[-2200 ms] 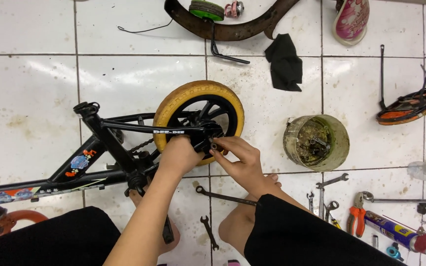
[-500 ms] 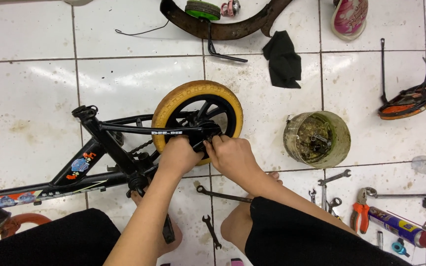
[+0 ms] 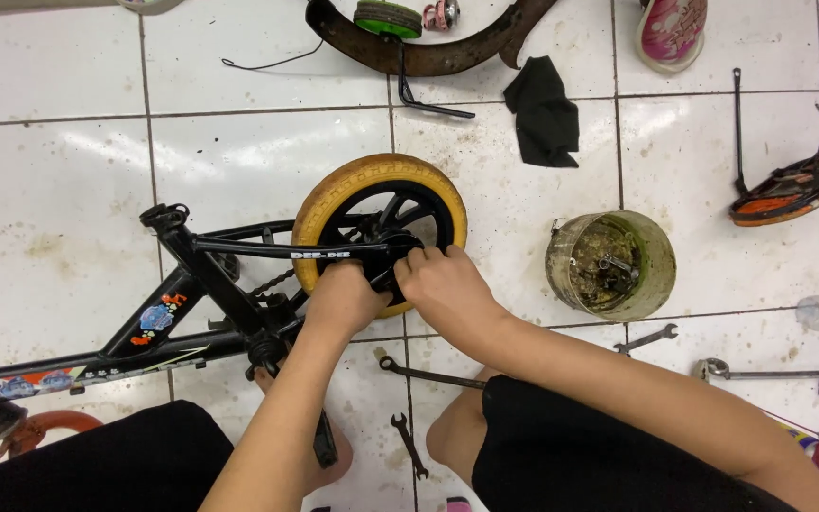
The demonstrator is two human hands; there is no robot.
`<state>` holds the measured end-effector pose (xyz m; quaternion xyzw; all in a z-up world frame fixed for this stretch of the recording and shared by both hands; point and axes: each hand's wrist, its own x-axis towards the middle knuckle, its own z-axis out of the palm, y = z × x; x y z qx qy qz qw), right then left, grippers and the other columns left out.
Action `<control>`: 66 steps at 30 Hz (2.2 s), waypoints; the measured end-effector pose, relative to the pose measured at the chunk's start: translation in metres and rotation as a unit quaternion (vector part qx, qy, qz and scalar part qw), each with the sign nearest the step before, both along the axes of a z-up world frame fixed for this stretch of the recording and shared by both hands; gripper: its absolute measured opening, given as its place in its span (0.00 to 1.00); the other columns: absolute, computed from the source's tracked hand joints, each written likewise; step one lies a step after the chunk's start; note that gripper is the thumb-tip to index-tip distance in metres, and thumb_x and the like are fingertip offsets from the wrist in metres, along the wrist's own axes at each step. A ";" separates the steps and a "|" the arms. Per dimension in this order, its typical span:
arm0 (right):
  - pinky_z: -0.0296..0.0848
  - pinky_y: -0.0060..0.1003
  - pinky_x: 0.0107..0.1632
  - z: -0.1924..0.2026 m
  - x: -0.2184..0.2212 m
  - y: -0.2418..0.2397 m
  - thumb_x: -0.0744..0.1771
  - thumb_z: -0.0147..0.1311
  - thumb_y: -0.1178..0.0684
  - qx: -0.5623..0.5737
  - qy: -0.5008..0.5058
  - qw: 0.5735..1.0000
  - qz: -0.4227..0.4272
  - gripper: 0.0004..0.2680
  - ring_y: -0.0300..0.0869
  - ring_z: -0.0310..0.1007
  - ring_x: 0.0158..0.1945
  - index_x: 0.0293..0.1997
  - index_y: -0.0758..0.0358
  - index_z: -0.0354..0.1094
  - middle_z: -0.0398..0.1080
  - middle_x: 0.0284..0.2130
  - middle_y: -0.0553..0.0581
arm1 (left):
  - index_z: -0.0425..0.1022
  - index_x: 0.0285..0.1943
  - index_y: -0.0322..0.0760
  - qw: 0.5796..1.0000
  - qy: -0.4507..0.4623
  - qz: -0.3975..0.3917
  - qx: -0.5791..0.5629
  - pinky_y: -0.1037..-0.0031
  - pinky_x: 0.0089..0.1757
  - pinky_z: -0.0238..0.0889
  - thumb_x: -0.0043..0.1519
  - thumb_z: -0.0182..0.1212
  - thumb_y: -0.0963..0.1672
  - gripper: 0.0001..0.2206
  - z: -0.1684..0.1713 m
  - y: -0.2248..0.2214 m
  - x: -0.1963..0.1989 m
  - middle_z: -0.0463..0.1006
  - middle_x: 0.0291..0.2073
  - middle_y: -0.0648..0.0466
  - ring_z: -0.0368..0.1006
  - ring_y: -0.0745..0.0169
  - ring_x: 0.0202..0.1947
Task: Adjusting the tension of a bicycle chain by loosening axle nuts with a wrench and repositioning the rear wheel.
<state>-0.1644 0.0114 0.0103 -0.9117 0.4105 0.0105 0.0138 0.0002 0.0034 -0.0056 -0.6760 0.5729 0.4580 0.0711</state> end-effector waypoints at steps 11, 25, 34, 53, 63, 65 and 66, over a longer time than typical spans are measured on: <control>0.64 0.28 0.19 -0.002 0.014 -0.002 0.66 0.55 0.61 0.168 -0.061 0.979 -0.101 0.10 0.41 0.66 0.14 0.20 0.67 0.68 0.64 0.10 0.57 | 0.77 0.49 0.21 1.000 0.005 0.009 -0.002 0.60 0.44 0.76 0.53 0.65 0.43 0.18 0.004 0.000 0.000 0.80 0.36 0.37 0.80 0.41 0.44; 0.71 0.37 0.22 0.011 0.005 0.005 0.67 0.57 0.49 0.162 -0.132 0.964 -0.164 0.12 0.47 0.72 0.19 0.27 0.67 0.72 0.68 0.15 0.61 | 0.78 0.47 0.23 1.000 0.005 0.008 -0.005 0.61 0.43 0.76 0.52 0.64 0.43 0.17 -0.005 0.004 0.003 0.80 0.34 0.39 0.80 0.42 0.42; 0.69 0.32 0.21 -0.013 0.009 0.007 0.69 0.49 0.55 0.175 -0.125 0.954 -0.207 0.11 0.42 0.69 0.17 0.27 0.66 0.70 0.65 0.13 0.55 | 0.78 0.47 0.22 1.000 0.005 0.010 -0.006 0.61 0.43 0.75 0.52 0.64 0.42 0.17 0.003 0.000 0.000 0.79 0.34 0.38 0.80 0.42 0.42; 0.65 0.32 0.20 -0.010 0.009 0.019 0.68 0.50 0.55 0.263 -0.280 0.875 -0.295 0.12 0.43 0.67 0.15 0.23 0.67 0.69 0.64 0.10 0.58 | 0.79 0.45 0.23 1.000 0.003 0.000 -0.009 0.62 0.42 0.75 0.53 0.64 0.44 0.17 -0.005 -0.001 0.002 0.79 0.33 0.40 0.80 0.45 0.41; 0.69 0.35 0.22 0.008 0.006 0.009 0.69 0.50 0.55 0.224 -0.152 0.941 -0.204 0.10 0.45 0.71 0.18 0.31 0.70 0.73 0.68 0.14 0.60 | 0.78 0.46 0.23 1.000 0.017 0.017 -0.004 0.64 0.42 0.75 0.53 0.64 0.44 0.18 0.007 -0.001 0.001 0.80 0.33 0.40 0.80 0.46 0.41; 0.70 0.33 0.22 0.002 0.007 0.008 0.67 0.53 0.60 0.145 -0.073 0.979 -0.122 0.06 0.44 0.71 0.19 0.30 0.69 0.72 0.68 0.16 0.59 | 0.78 0.47 0.21 1.000 0.005 0.007 0.009 0.62 0.43 0.75 0.53 0.65 0.44 0.19 0.010 -0.003 0.000 0.80 0.35 0.38 0.80 0.44 0.42; 0.70 0.33 0.22 -0.001 0.007 0.006 0.67 0.53 0.60 0.145 -0.074 0.979 -0.120 0.06 0.44 0.71 0.19 0.30 0.69 0.72 0.68 0.16 0.59 | 0.78 0.47 0.21 1.000 0.004 0.009 0.009 0.62 0.43 0.75 0.53 0.65 0.44 0.19 0.008 -0.005 -0.001 0.80 0.35 0.38 0.80 0.44 0.42</control>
